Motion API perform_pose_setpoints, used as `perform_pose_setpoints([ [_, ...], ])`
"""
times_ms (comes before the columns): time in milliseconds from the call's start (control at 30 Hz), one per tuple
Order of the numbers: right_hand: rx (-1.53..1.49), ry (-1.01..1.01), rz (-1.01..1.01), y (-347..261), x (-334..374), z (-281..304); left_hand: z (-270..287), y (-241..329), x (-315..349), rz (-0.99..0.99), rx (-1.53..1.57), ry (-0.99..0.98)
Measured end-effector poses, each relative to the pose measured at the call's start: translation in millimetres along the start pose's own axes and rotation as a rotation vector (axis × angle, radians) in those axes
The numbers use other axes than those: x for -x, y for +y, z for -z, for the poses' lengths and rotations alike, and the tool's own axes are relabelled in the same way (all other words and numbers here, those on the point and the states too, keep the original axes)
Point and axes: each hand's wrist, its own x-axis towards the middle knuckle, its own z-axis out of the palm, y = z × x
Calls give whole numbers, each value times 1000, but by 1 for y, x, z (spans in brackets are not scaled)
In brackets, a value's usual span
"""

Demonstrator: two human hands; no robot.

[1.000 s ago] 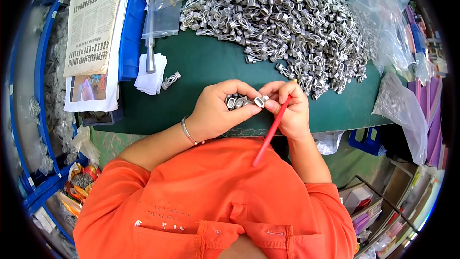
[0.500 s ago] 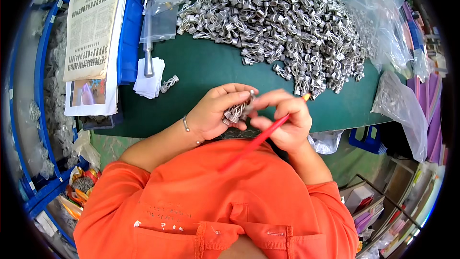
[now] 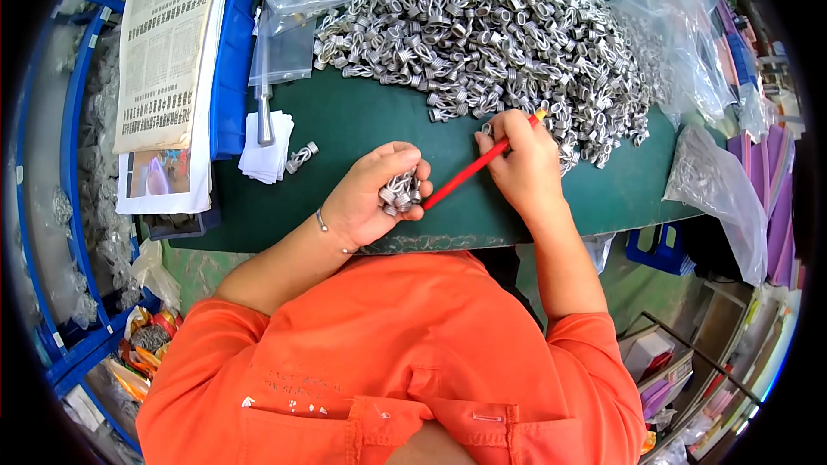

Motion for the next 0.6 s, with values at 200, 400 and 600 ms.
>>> perform_pose_setpoints([
  [200, -1565, -41, -335, -9, 13, -3, -16, 2, 4, -147, -411, 133],
  [400, -1816, -93, -394, -14, 29, -14, -25, 0, 7, -216, -562, 95],
  [600, -1583, -27, -215, -14, 37, -20, -33, 2, 11, -465, -912, 58],
])
